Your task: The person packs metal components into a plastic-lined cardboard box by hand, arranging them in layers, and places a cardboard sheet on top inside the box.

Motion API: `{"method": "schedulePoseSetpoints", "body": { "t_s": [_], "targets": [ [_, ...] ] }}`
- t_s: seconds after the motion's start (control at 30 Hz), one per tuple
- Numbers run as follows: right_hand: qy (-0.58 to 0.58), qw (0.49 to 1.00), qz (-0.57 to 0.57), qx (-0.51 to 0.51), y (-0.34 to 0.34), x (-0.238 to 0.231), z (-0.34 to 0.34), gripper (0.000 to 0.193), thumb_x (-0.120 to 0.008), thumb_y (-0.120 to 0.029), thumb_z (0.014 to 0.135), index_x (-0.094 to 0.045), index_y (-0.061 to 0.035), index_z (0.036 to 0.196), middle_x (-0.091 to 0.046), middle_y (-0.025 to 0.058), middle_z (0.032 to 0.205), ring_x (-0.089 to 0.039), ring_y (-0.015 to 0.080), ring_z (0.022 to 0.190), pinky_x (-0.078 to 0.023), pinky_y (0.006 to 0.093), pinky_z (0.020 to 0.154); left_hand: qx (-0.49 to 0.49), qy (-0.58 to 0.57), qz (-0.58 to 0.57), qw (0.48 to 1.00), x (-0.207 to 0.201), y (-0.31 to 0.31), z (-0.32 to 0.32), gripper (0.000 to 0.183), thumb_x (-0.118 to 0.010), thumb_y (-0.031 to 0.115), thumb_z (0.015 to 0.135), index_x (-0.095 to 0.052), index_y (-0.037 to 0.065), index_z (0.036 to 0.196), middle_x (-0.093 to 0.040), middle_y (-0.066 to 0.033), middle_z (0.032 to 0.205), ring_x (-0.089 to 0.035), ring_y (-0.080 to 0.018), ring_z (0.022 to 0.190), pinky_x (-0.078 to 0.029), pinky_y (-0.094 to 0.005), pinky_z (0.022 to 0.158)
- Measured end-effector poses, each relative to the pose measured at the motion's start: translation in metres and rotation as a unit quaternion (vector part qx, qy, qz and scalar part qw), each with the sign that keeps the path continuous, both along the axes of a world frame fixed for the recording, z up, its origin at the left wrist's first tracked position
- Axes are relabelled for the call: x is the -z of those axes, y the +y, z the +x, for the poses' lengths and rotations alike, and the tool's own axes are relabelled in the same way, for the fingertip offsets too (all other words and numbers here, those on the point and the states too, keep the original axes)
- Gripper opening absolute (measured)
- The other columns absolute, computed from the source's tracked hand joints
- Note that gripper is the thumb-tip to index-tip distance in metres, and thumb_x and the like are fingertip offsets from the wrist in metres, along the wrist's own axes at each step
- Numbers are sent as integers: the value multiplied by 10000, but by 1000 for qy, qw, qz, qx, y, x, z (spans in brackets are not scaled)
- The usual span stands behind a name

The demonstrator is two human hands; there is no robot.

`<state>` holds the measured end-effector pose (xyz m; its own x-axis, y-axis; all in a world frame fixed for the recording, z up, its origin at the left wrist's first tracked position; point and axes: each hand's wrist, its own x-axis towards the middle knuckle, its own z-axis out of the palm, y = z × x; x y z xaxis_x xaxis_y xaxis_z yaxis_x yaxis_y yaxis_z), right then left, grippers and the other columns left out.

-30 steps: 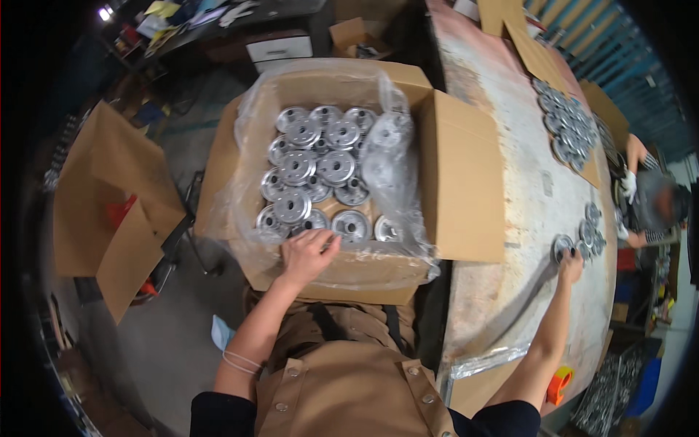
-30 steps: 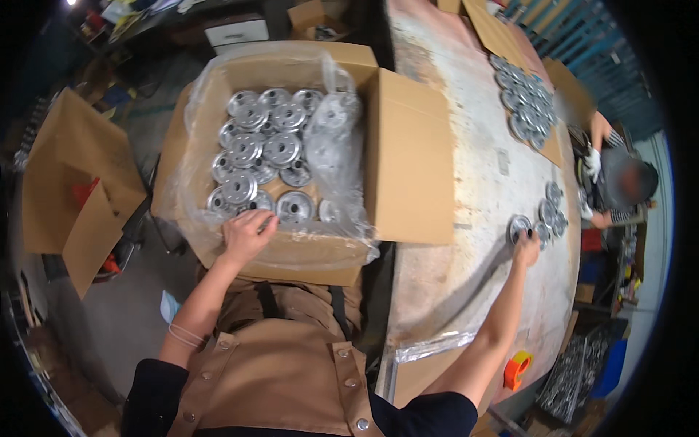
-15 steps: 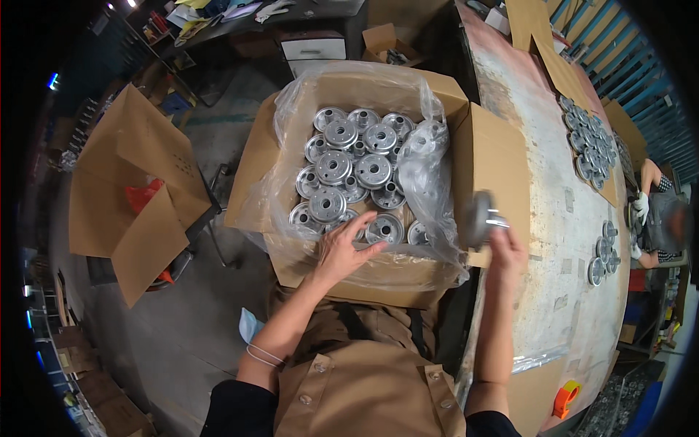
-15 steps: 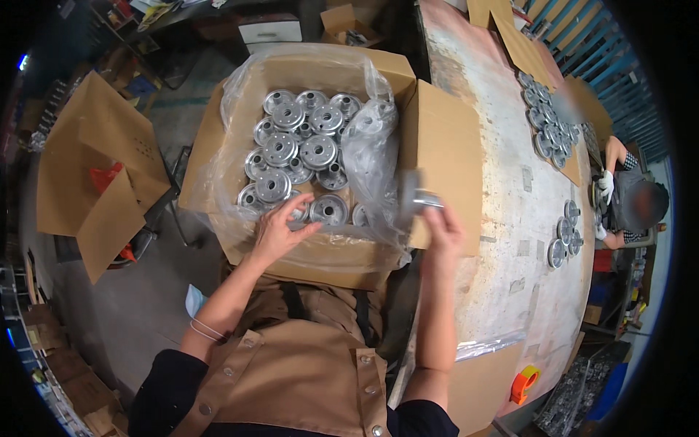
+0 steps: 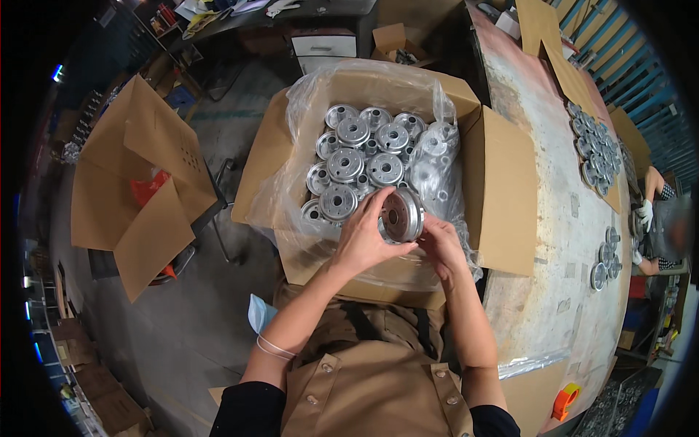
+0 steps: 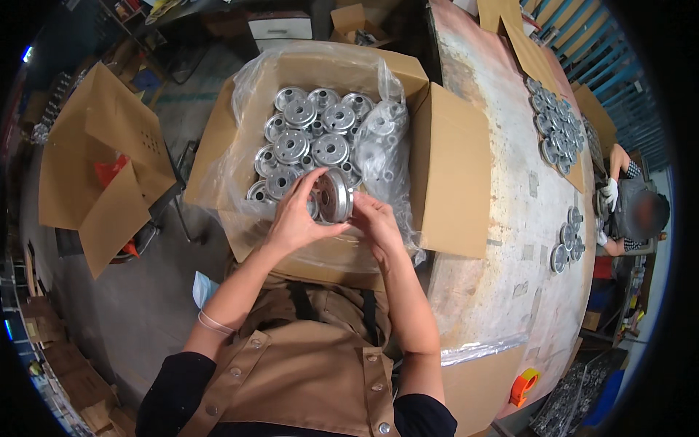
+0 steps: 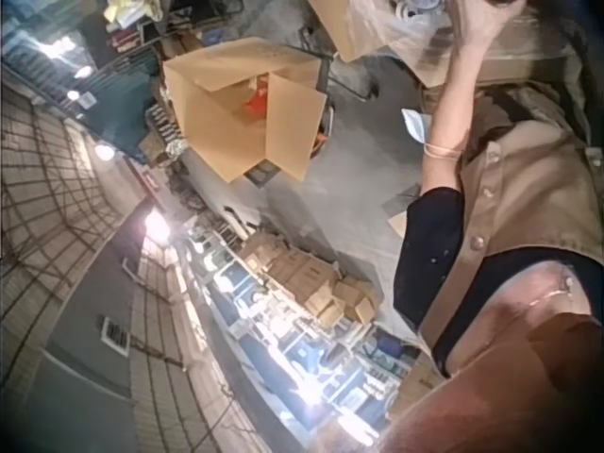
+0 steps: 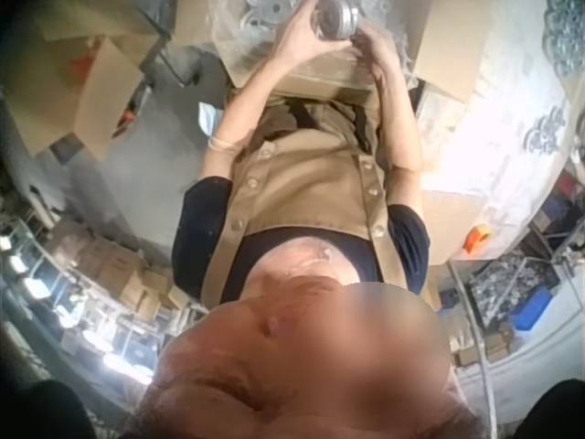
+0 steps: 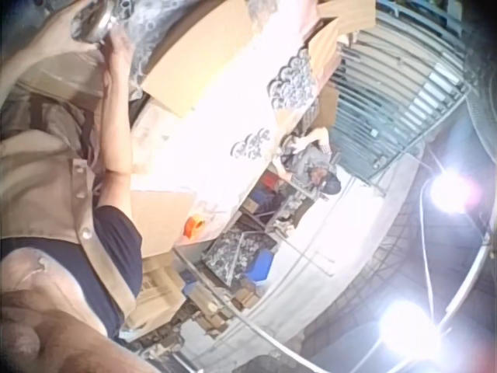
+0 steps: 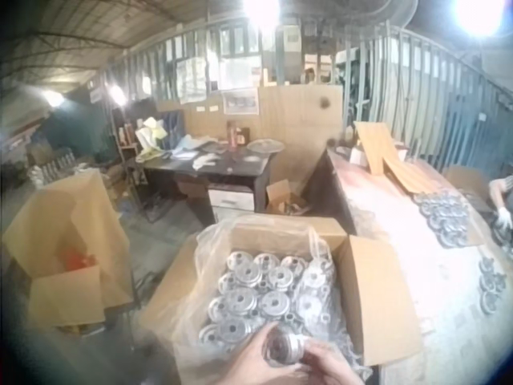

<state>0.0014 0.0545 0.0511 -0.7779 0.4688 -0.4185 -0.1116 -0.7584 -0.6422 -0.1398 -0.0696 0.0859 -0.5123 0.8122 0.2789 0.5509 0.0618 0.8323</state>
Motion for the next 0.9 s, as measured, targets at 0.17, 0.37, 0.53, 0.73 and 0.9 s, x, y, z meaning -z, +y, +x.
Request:
{"method": "schedulePoseSetpoints", "body": {
  "t_s": [0.17, 0.37, 0.53, 0.73, 0.9],
  "targets": [
    [-243, 762, 598, 52, 8, 2, 16, 362, -645, -267, 951, -644, 38, 1146, -707, 162, 1056, -676, 298, 946, -521, 385, 809, 11, 103, -128, 986, 2, 20, -29, 954, -898, 328, 580, -445, 34, 1366, -551, -181, 1272, -573, -352, 1154, -481, -435, 977],
    [-347, 736, 580, -36, 13, 16, 31, 344, -684, -265, 912, -661, -18, 1151, -733, 157, 991, -717, 265, 854, -539, 350, 745, 52, 279, -282, 917, 42, 45, -52, 984, -933, 305, 512, -458, -11, 1314, -518, -159, 1230, -564, -330, 1115, -500, -461, 928],
    [-328, 717, 616, 5, 12, 18, 30, 342, -686, -309, 895, -675, -52, 1120, -724, 148, 878, -706, 321, 776, -538, 400, 691, 85, 289, -328, 895, 67, 49, -49, 983, -938, 294, 511, -463, -9, 1317, -528, -144, 1214, -569, -317, 1102, -499, -444, 918],
    [-329, 710, 623, -7, 11, 18, 28, 332, -682, -299, 896, -675, -51, 1116, -722, 151, 875, -702, 325, 760, -536, 408, 682, 115, 285, -377, 874, 73, 53, -51, 945, -914, 270, 552, -468, 25, 1348, -521, -144, 1270, -540, -325, 1167, -470, -471, 961],
    [-329, 709, 624, -3, 11, 20, 29, 340, -687, -303, 891, -675, -45, 1113, -717, 169, 854, -701, 327, 751, -535, 410, 679, 115, 290, -359, 880, 70, 45, -51, 1012, -937, 328, 533, -454, 46, 1376, -520, -124, 1274, -548, -307, 1154, -469, -463, 941]
  ]
}}
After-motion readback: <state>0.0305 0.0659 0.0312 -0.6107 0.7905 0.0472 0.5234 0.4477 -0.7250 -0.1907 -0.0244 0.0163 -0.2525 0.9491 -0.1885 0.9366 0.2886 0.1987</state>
